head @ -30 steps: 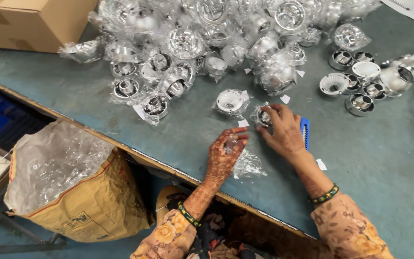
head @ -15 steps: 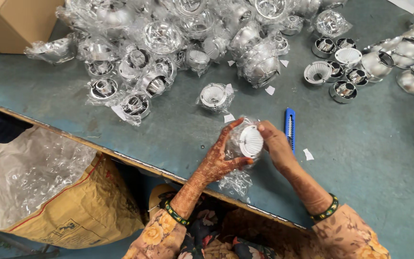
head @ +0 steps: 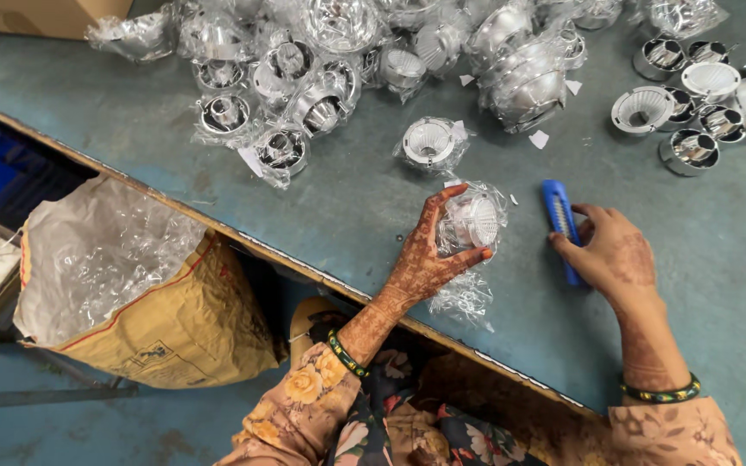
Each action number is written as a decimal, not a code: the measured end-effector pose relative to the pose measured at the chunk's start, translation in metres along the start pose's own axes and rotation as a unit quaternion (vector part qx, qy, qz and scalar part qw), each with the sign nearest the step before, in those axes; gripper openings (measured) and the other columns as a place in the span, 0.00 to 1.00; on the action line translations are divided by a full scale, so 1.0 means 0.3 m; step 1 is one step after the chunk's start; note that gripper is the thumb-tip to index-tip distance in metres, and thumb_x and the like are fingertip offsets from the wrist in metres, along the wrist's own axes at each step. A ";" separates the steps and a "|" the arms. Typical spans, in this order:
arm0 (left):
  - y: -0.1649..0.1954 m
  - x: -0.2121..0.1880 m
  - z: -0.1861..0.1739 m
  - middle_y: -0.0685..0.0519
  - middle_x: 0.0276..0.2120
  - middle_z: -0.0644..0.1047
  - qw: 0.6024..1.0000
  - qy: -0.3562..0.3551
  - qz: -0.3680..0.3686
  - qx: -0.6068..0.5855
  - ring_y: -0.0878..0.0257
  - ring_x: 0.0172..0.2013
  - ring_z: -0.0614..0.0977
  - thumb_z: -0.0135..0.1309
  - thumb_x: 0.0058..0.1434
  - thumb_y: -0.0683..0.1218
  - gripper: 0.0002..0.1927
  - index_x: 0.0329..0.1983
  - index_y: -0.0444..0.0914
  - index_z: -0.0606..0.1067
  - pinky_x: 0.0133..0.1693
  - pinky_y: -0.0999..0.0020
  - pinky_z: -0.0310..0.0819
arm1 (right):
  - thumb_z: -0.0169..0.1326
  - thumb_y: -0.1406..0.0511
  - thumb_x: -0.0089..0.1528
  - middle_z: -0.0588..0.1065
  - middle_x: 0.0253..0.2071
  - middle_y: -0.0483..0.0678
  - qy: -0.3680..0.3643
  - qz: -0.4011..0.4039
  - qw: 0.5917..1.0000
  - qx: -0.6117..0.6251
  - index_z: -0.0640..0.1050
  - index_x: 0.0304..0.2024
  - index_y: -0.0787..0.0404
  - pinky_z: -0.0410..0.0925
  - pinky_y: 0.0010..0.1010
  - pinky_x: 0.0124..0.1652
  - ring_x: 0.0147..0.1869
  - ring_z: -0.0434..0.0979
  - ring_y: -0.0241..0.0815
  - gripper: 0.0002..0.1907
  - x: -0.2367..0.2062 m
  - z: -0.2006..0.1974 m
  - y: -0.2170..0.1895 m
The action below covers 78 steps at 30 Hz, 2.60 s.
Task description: The person repeatedly picks up plastic-wrapped metal components from a table, uses a blue utility knife to cut the plastic, removes the wrapping, and places the unwrapped parts on the table. The discarded plastic is placed into a bag beside the table.
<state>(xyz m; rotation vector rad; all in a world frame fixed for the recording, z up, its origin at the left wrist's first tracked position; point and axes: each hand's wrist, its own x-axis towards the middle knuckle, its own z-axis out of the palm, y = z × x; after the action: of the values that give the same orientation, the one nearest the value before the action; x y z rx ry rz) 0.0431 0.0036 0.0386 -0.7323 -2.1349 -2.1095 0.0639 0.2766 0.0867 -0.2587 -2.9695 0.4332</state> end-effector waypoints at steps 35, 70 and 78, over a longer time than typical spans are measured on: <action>0.019 -0.007 0.006 0.50 0.61 0.76 0.995 0.025 0.025 0.094 0.53 0.63 0.77 0.72 0.50 0.47 0.39 0.66 0.42 0.69 0.64 0.60 0.71 | 0.60 0.62 0.61 0.72 0.26 0.45 0.107 -0.283 0.953 -0.024 0.81 0.56 0.45 0.68 0.40 0.28 0.28 0.74 0.48 0.19 -0.136 -0.057 -0.210; 0.054 -0.033 -0.009 0.46 0.58 0.77 0.995 -0.082 -0.051 0.021 0.51 0.56 0.82 0.70 0.53 0.52 0.44 0.71 0.46 0.62 0.56 0.58 0.78 | 0.63 0.58 0.57 0.77 0.52 0.52 -0.004 -0.180 0.938 0.296 0.72 0.63 0.60 0.73 0.34 0.46 0.47 0.80 0.45 0.32 -0.086 0.059 -0.169; 0.102 -0.026 -0.005 0.47 0.53 0.80 0.990 -0.106 -0.089 0.035 0.52 0.53 0.85 0.69 0.51 0.47 0.39 0.66 0.46 0.65 0.52 0.59 0.79 | 0.60 0.67 0.54 0.78 0.47 0.54 0.015 -0.193 0.951 0.243 0.74 0.62 0.59 0.73 0.34 0.39 0.40 0.80 0.48 0.31 -0.119 0.030 -0.241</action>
<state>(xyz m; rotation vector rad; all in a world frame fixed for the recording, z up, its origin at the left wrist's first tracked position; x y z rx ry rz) 0.0606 -0.0015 0.0643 -0.8199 -2.4565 -2.1125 0.0865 0.1991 0.0959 0.3562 -2.6691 1.0530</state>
